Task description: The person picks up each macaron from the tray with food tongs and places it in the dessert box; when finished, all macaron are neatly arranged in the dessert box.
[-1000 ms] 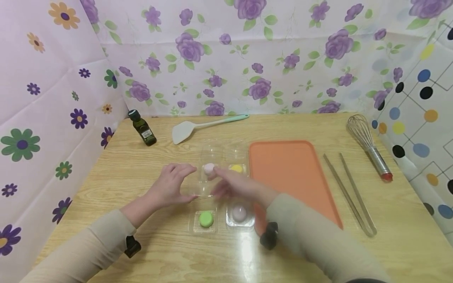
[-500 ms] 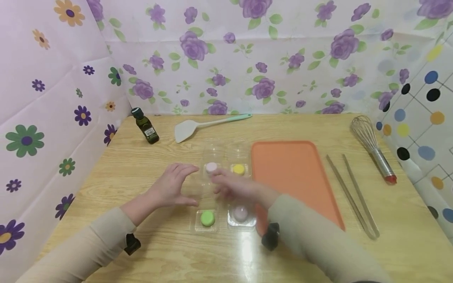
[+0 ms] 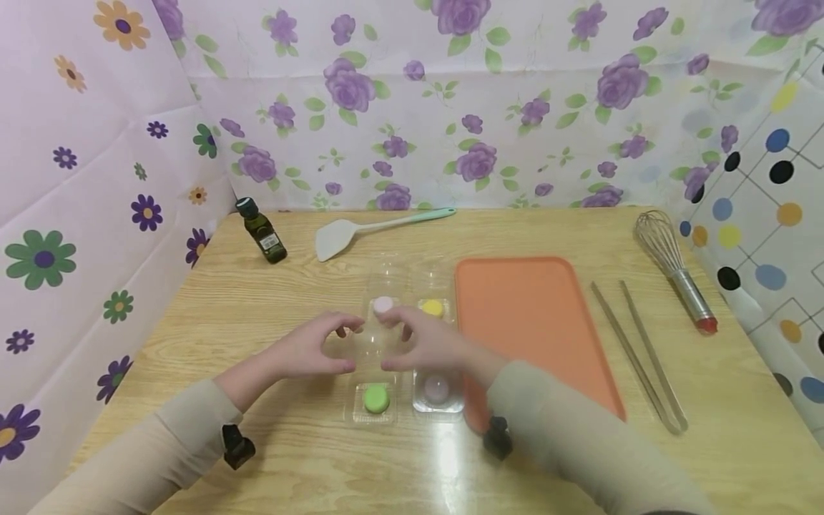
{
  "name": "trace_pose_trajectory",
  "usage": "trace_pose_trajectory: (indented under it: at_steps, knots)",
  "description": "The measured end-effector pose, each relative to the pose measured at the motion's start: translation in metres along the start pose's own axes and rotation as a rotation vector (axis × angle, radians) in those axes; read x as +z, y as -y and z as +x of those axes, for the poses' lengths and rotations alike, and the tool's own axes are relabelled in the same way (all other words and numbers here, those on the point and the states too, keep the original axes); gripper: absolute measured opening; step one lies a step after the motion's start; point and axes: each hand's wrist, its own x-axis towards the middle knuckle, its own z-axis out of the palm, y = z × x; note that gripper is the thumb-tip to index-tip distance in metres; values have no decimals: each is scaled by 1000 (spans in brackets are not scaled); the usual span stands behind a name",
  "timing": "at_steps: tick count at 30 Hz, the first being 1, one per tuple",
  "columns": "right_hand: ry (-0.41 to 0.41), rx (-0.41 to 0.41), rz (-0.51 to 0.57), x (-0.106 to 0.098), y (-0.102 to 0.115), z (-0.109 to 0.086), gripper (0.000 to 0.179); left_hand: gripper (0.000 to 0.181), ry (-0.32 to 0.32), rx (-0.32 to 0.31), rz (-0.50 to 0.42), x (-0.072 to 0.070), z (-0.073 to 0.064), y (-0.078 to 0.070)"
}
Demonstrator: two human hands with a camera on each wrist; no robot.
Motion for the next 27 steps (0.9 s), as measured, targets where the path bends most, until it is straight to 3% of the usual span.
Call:
trace_pose_trajectory:
  at_steps: [9,14,19,27]
  knots:
    - [8,-65,-215,4,0,-3,77,82,45,89,115,6,-3,1]
    - [53,-123,-405,10,2,-5,79,84,93,72,156,10,-8,-3]
    - [122,-142,-570,19,7,-6,80,89,118,78,269,18,-14,-3]
    - [148,-172,-736,29,12,-6,83,107,162,113,405,29,-22,-1]
